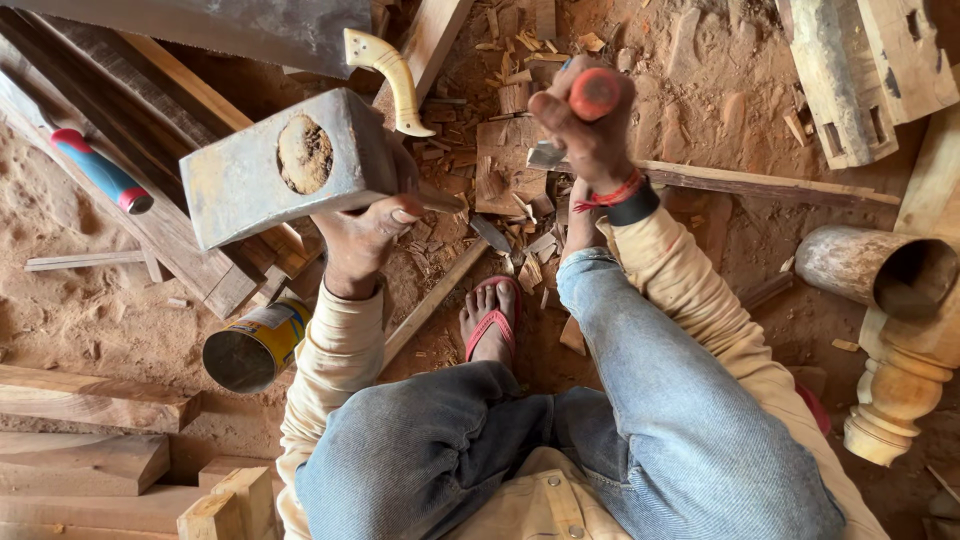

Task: The person uses a hammer and chisel to carve a wooden plank, then measures and marks it with a tape measure and pencil. Finally, they use a hand saw to cut the plank along the marked line.

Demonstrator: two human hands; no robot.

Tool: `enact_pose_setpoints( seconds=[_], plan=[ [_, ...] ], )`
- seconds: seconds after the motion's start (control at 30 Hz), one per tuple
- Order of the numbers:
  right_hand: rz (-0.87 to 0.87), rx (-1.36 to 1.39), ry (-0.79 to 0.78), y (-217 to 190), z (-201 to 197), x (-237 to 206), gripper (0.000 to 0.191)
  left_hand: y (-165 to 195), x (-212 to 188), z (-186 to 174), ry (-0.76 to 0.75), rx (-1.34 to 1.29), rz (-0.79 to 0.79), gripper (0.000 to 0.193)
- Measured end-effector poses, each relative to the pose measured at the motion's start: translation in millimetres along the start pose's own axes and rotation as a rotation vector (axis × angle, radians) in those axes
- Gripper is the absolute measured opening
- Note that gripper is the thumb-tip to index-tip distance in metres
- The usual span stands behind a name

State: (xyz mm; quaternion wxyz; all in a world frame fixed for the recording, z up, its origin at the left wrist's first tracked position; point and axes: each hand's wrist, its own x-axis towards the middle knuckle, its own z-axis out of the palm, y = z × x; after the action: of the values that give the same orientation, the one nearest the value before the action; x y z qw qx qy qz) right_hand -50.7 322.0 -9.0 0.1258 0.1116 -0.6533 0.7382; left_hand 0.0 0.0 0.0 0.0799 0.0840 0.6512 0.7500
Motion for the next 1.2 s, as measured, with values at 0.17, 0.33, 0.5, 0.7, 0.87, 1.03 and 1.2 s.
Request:
enact_pose_setpoints(
  seconds=[0.17,0.33,0.5,0.7,0.87,1.03,1.2],
  plan=[
    [0.031,-0.069,0.015,-7.0,13.1,-2.3,0.035,19.8,9.7,13.4,-0.061,-0.036,0.167,0.035],
    [0.026,-0.039,0.047,-4.6,18.8,0.2,0.033,13.0,19.8,20.2,-0.123,-0.191,0.415,0.067],
    [-0.087,-0.152,-0.063,-9.7,39.3,-8.6,0.033,14.5,18.4,13.0,-0.210,-0.208,0.037,0.071],
    [-0.031,-0.200,-0.074,-17.7,-19.5,-23.7,0.032,88.3,23.6,77.7,-0.140,0.495,0.607,0.063],
    [-0.240,-0.428,-0.158,11.0,-27.0,-31.0,0.030,118.5,43.5,118.0,-0.332,1.001,0.758,0.049],
    [-0.150,-0.295,-0.212,28.0,-25.3,-39.6,0.032,109.4,66.6,147.7,-0.397,0.994,0.638,0.045],
    [-0.128,-0.276,-0.220,40.3,-30.8,-49.3,0.035,138.6,42.2,142.2,-0.308,0.950,0.799,0.055]
  ],
)
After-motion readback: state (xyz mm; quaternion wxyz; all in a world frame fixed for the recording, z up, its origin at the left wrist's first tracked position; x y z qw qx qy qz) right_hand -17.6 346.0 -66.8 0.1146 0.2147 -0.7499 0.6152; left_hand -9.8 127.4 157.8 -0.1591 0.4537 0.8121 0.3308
